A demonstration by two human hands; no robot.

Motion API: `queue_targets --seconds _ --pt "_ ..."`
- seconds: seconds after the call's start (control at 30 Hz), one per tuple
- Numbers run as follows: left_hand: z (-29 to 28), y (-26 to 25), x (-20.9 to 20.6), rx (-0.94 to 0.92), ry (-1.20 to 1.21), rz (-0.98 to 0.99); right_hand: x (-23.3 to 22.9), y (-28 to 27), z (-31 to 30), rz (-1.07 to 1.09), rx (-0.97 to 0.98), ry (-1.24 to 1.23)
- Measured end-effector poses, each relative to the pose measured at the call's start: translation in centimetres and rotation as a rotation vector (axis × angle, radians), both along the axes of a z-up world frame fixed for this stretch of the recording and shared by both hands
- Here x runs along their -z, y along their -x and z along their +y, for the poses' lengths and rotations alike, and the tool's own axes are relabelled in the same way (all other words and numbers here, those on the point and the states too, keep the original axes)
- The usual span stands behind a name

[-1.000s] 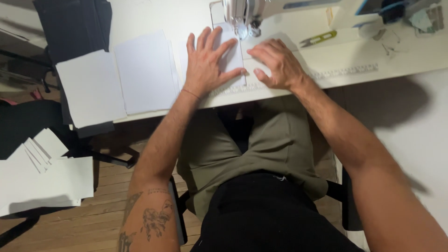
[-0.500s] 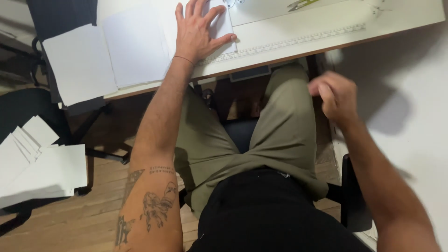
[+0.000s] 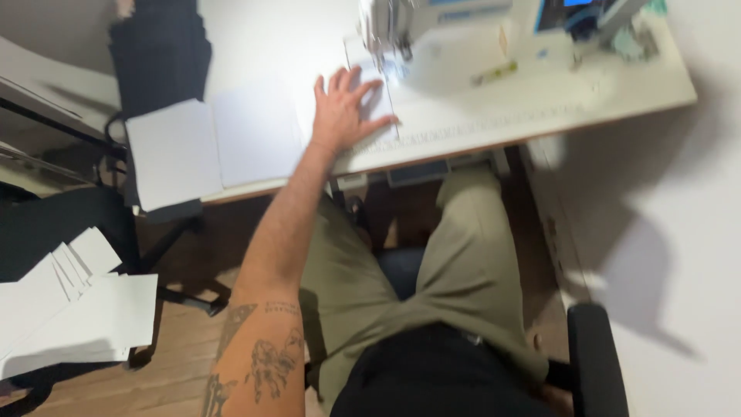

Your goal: Folding, aligning, and sewing small pieces of material at a sewing station

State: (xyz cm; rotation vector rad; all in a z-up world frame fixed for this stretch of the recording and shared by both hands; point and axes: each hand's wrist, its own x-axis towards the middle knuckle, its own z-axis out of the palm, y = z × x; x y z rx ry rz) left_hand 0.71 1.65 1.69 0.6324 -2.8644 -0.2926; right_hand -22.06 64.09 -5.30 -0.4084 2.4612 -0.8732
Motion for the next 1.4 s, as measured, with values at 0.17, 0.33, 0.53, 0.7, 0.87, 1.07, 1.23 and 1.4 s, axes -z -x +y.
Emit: queue_targets --seconds 0.17,0.33,0.53,0.7,0.87,1.07,1.23,1.4 --pt "-0.2 0.1 1.9 0.013 0.003 0.094 5.4 -0.5 4.9 -0.017 0.02 -0.045" --pt "-1.3 0.5 2.7 -0.019 0.04 0.112 11.3 -0.8 5.8 -0.03 0.031 -0.081" --pt "-1.3 0.4 2.3 -0.027 0.006 0.074 17.4 -3.0 8.2 -0.042 0.082 -0.162" --pt "-0.8 0.1 2.3 -0.015 0.001 0.077 23.5 -4.3 9.7 -0.047 0.12 -0.238" --pt "-0.4 -0.2 3.1 -0.012 0.044 0.129 23.2 -4.5 6.1 -0.068 0.153 -0.32" --pt "-0.7 -0.1 2.2 0.003 0.049 0.116 15.0 -2.5 -2.7 -0.107 0.225 -0.436" --pt "-0.3 0.0 1.7 0.03 0.002 0.104 4.8 -0.3 -12.0 0.386 -0.064 -0.001" --pt "-0.7 0.1 1.4 0.026 0.04 0.117 -1.9 0.6 -27.9 0.916 -0.447 0.52"
